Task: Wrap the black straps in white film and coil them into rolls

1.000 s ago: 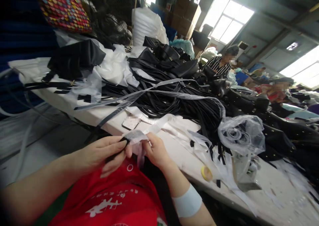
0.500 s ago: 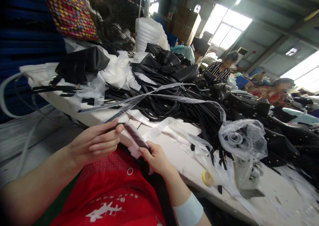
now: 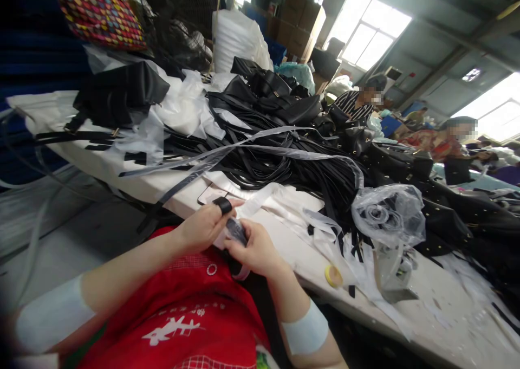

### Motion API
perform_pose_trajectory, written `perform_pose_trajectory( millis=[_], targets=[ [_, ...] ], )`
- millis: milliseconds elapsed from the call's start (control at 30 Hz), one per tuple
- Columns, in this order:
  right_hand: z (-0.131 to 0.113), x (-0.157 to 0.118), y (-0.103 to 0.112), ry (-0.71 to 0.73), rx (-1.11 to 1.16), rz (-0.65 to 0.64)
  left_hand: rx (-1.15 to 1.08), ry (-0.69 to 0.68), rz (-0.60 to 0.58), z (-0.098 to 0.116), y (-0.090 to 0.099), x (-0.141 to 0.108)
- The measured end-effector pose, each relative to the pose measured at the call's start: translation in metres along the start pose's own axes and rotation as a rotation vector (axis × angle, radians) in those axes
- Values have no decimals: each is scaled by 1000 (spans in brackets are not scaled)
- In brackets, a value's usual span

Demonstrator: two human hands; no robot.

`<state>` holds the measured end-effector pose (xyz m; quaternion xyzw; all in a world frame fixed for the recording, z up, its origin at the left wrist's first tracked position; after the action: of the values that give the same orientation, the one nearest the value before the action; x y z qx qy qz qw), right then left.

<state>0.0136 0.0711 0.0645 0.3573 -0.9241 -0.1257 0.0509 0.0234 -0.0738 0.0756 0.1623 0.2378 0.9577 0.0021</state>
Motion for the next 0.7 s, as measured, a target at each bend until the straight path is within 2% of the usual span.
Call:
perform_pose_trajectory(
  millis=[67,133,200,300,333,400,467,533,567,667,700],
  targets=[
    [0,3,20,-8,-142,41,266,-69,-180,-4,-14,-13],
    [6,8,37,-10,-210,16,333,-47,-301,-8,-20,-24],
    [15,15,46,5,-197,-48,180,66,-414,-9,-22,-33],
    [25,22,46,47,-162,-79,-386,313,-620,-5,-28,-44],
    [27,22,42,47,-139,-79,-597,390,-655,-3,-29,-45],
    [30,18,27,15,-13,-113,-936,503,-642,-1,-27,-45],
    [32,10,8,-57,192,-223,-1143,568,-573,-6,-23,-43],
    [33,4,-4,-110,310,-294,-1239,605,-546,-12,-21,-44],
    [35,3,-5,-116,299,-267,-1253,611,-577,-13,-22,-46],
    [43,9,4,-61,90,-31,-1199,592,-727,-7,-27,-53],
    [45,11,3,-42,39,9,-1177,581,-738,-2,-27,-54]
  ],
)
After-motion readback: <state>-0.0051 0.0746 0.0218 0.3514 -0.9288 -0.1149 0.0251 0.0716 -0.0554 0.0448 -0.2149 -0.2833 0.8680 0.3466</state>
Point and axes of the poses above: each hand's wrist, its own x-axis towards the middle knuckle, its own y-axis out of the back of the hand, z = x × y, the point moved 5 cm from there along x, towards the middle knuckle, and after that the axes turned 7 degrees about x, right-handed, at the moved point
